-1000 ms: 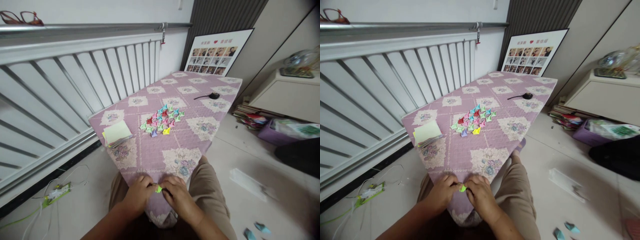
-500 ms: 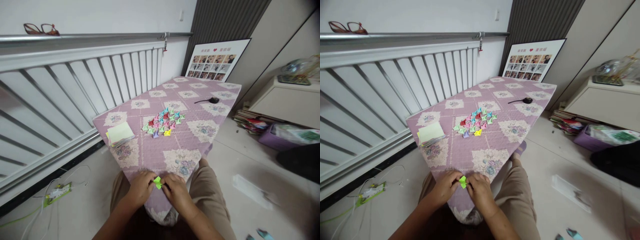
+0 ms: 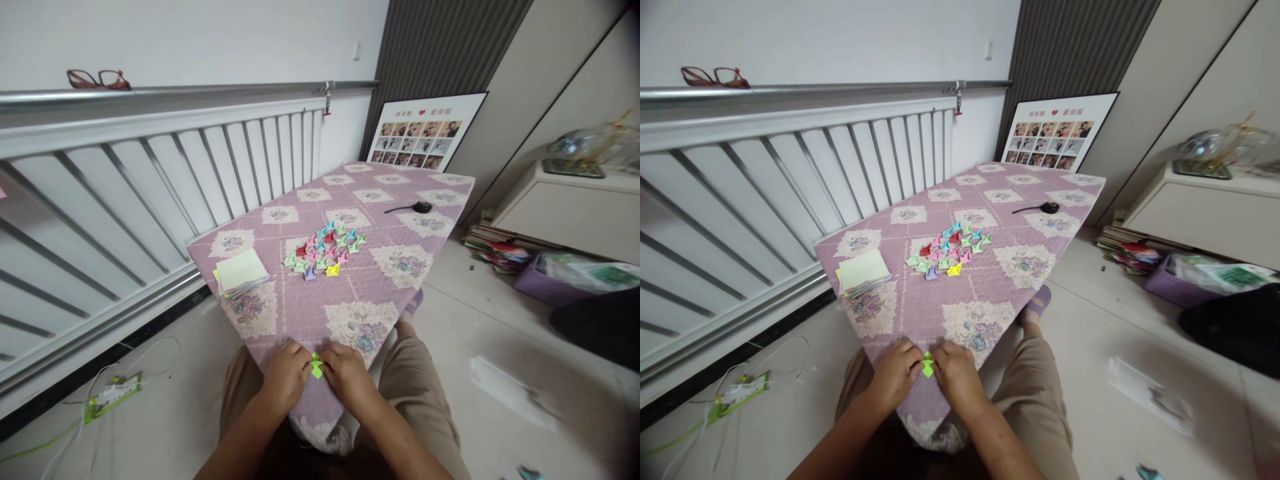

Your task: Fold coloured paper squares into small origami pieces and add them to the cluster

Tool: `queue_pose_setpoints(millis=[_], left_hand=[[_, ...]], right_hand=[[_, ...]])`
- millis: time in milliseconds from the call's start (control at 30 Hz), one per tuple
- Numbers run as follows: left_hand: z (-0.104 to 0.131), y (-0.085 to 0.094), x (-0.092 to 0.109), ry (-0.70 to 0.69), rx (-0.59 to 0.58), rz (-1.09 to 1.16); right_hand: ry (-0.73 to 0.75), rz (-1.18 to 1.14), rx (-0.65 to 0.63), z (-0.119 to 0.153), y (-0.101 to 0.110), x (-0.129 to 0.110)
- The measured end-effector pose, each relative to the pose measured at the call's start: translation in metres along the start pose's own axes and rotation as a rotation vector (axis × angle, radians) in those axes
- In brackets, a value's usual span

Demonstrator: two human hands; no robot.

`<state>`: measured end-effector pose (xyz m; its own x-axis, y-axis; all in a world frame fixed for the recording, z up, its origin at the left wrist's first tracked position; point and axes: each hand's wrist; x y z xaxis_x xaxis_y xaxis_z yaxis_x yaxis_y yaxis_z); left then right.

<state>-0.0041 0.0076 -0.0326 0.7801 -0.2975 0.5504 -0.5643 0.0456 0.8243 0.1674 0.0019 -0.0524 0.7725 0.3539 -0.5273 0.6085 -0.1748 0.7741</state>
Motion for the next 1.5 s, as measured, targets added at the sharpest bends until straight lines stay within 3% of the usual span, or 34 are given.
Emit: queue_pose_setpoints(millis=[200,333,467,833,967,1100,1267,1500], left_hand=[[-0.002,0.003,-0.003,0.047,0.073,0.131],[-0.002,0.006,0.001,0.172,0.166,0.291],[-0.001,0.007,0.006,0.319,0.238,0.475],[0.012,0.002,0.021,0.353,0.307,0.664],[0.012,-0.007,0.016,0.359,0.284,0.647],[0.011,-0.014,0.007,0.211,0.238,0.402],[0.016,-0.021,0.000,0.103,0.165,0.129],[0.019,-0.019,-0.001,0.118,0.162,0.155]], right_hand=[[0.001,-0.205,0.003,-0.011,0.015,0.003],[-0.173,-0.501,0.088,-0.013,0.026,0.001],[-0.316,-0.690,0.091,-0.011,0.030,-0.002],[-0.419,-0.888,0.180,0.000,0.029,-0.012],[-0.396,-0.792,0.169,0.001,0.026,-0.007],[-0.268,-0.512,0.122,0.003,0.024,0.006],[-0.192,-0.334,0.171,0.008,0.020,0.018],[-0.016,-0.205,0.124,0.000,0.027,0.003]])
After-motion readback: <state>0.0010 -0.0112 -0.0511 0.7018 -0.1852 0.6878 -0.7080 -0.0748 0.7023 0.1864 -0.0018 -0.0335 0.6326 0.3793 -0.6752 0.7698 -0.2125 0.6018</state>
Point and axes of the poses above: each hand's wrist, its own z-axis away from the middle knuckle, its own y-axis out of the back of the hand, x = y × z, and after that the axes turned 11 degrees about x, right-handed
